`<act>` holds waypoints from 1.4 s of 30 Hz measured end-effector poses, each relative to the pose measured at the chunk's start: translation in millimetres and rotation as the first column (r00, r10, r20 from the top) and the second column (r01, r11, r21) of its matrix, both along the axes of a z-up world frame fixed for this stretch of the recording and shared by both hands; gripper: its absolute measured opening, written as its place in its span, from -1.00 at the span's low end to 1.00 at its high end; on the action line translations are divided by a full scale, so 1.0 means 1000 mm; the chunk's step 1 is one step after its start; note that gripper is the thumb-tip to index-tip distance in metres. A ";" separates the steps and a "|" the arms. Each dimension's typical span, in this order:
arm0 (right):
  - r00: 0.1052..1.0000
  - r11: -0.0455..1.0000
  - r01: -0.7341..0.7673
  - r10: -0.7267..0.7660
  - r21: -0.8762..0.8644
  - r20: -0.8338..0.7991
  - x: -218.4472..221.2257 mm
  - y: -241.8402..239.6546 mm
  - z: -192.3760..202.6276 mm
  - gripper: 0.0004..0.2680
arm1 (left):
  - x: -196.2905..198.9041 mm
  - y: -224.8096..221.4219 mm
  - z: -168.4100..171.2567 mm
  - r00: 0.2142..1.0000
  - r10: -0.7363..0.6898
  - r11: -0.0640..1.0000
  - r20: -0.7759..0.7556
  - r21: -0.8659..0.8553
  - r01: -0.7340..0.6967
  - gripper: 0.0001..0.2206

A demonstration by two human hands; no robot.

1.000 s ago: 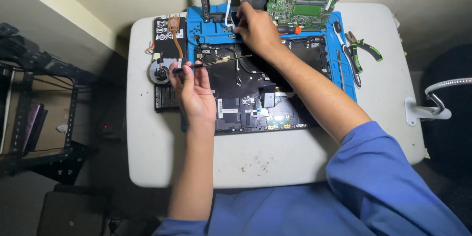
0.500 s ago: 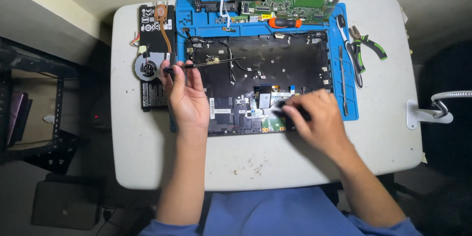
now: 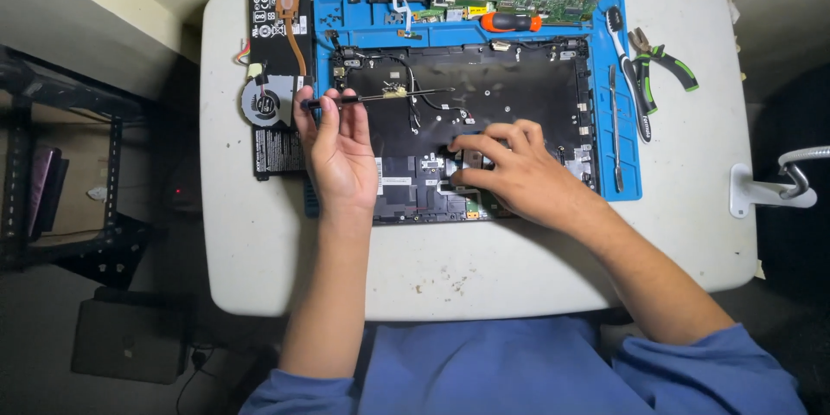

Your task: The person is disassembling a laptop, specifically removing the screen assembly by unscrewing components and disconnecting cables.

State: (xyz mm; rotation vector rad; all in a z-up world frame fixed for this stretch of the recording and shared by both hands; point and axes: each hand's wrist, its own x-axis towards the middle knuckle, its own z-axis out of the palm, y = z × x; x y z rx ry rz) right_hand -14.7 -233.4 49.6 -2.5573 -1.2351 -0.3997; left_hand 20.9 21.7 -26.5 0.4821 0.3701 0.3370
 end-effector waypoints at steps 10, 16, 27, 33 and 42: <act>0.985 0.982 -0.171 0.173 -0.083 0.020 0.024 0.015 0.006 -0.86 | 0.001 -0.003 0.003 0.999 -0.025 1.000 -0.019 0.012 0.026 -0.71; 0.959 0.956 -0.257 0.270 -0.142 0.085 0.033 0.017 0.013 -0.87 | 0.002 -0.004 0.004 0.999 -0.031 1.000 -0.019 0.002 0.031 -0.71; 0.916 0.912 -0.353 0.382 -0.208 0.121 0.040 0.025 0.013 -0.91 | 0.004 -0.002 0.001 1.000 -0.014 1.000 -0.018 -0.012 0.013 -0.72; 0.922 0.914 -0.326 0.364 -0.241 0.132 0.042 0.025 0.016 -0.90 | 0.004 -0.002 0.000 1.000 -0.012 1.000 -0.010 -0.027 0.012 -0.72; 0.995 0.991 -0.099 0.100 -0.087 0.015 0.029 -0.006 0.006 -0.93 | 0.002 -0.001 0.002 1.000 0.001 0.999 -0.006 -0.045 -0.001 -0.72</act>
